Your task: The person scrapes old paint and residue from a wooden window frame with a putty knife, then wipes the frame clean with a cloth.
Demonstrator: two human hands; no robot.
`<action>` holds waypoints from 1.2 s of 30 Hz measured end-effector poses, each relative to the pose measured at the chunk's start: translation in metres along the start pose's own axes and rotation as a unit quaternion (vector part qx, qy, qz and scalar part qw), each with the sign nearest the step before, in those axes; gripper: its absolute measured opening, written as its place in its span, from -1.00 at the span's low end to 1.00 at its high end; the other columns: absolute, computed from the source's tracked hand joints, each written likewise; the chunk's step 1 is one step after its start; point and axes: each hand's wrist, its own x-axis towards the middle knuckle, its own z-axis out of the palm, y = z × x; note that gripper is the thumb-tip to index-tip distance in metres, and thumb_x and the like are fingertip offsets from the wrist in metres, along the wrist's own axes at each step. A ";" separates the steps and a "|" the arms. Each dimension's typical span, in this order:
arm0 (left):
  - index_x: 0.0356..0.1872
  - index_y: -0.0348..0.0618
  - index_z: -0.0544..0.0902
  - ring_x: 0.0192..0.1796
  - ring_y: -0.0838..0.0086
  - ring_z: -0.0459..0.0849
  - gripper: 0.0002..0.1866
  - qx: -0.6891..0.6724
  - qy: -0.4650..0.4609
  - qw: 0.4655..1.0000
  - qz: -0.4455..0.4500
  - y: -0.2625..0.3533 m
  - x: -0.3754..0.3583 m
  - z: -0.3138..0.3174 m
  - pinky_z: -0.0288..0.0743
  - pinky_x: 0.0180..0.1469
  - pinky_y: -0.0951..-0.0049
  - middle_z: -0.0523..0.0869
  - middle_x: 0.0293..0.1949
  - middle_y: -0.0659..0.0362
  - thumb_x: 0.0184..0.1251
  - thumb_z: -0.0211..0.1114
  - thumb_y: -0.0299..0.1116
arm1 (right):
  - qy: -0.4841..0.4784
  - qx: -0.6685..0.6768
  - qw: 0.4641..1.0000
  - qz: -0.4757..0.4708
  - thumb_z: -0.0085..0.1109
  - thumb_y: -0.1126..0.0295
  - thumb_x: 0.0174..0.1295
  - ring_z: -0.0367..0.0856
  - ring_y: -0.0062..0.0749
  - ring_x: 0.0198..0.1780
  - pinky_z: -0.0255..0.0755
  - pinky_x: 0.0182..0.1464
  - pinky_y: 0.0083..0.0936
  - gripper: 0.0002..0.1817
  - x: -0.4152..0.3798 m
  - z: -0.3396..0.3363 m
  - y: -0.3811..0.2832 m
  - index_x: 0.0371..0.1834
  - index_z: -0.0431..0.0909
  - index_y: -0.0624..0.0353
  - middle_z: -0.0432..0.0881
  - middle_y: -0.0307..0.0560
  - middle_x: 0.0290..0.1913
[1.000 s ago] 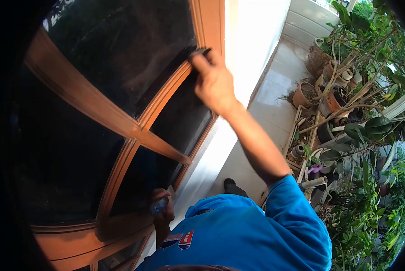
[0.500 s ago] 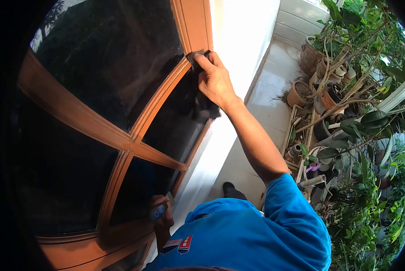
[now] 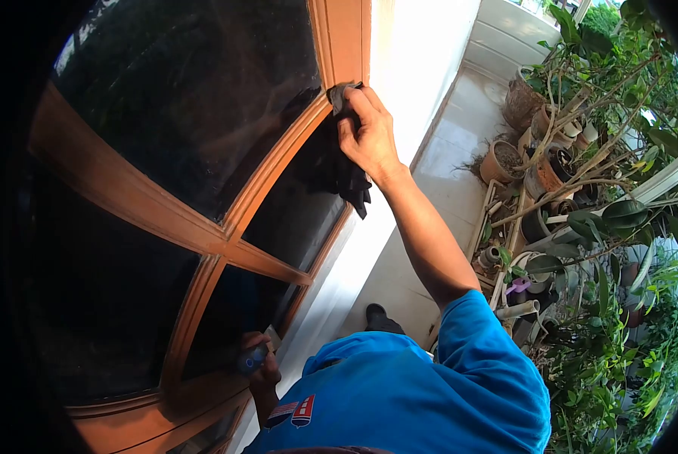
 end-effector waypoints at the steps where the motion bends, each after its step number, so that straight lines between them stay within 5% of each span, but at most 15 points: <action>1: -0.07 -0.14 0.61 -0.24 0.20 0.72 -0.66 0.003 0.000 1.000 -0.001 -0.001 0.000 -0.001 0.61 -0.18 0.28 0.70 -0.28 0.02 0.14 0.27 -0.24 | 0.007 0.014 1.000 -0.008 0.11 0.73 0.01 0.57 -0.05 -0.24 0.49 -0.12 -0.36 -0.58 0.000 0.001 0.004 0.00 0.54 0.25 0.51 0.05 -0.23; 7: -0.07 -0.13 0.61 -0.25 0.21 0.73 -0.65 0.018 0.008 1.000 0.005 -0.001 0.001 -0.003 0.61 -0.19 0.27 0.70 -0.28 0.03 0.14 0.27 -0.22 | 0.011 0.102 0.995 -0.001 0.12 0.72 0.00 0.54 -0.12 -0.24 0.47 -0.11 -0.42 -0.62 -0.004 0.009 0.026 -0.07 0.55 0.23 0.49 0.00 -0.26; 10: -0.06 -0.13 0.62 -0.26 0.20 0.73 -0.65 0.011 -0.004 1.000 0.001 0.001 0.003 -0.003 0.61 -0.20 0.27 0.70 -0.29 0.03 0.13 0.28 -0.22 | 0.006 0.001 1.000 -0.029 0.12 0.73 -0.02 0.55 -0.06 -0.22 0.48 -0.08 -0.40 -0.62 0.002 -0.001 0.009 -0.08 0.54 0.23 0.50 0.01 -0.26; 25: -0.02 -0.09 0.60 -0.31 0.23 0.73 -0.63 0.016 -0.001 1.000 0.027 -0.002 0.003 -0.002 0.63 -0.28 0.32 0.71 -0.30 0.02 0.14 0.29 -0.21 | 0.002 0.016 0.999 -0.043 0.11 0.72 -0.06 0.59 -0.06 -0.23 0.50 -0.11 -0.37 -0.60 0.000 0.002 0.019 -0.08 0.52 0.24 0.51 0.01 -0.28; 36: -0.03 -0.07 0.60 -0.29 0.22 0.73 -0.62 -0.014 -0.043 0.998 0.032 -0.002 0.016 0.013 0.64 -0.25 0.31 0.71 -0.27 0.02 0.07 0.30 -0.27 | -0.105 0.023 0.991 -0.083 0.08 0.74 -0.10 0.61 0.18 -0.13 0.52 -0.10 -0.20 -0.54 0.003 -0.015 -0.017 -0.05 0.49 0.19 0.52 0.12 -0.23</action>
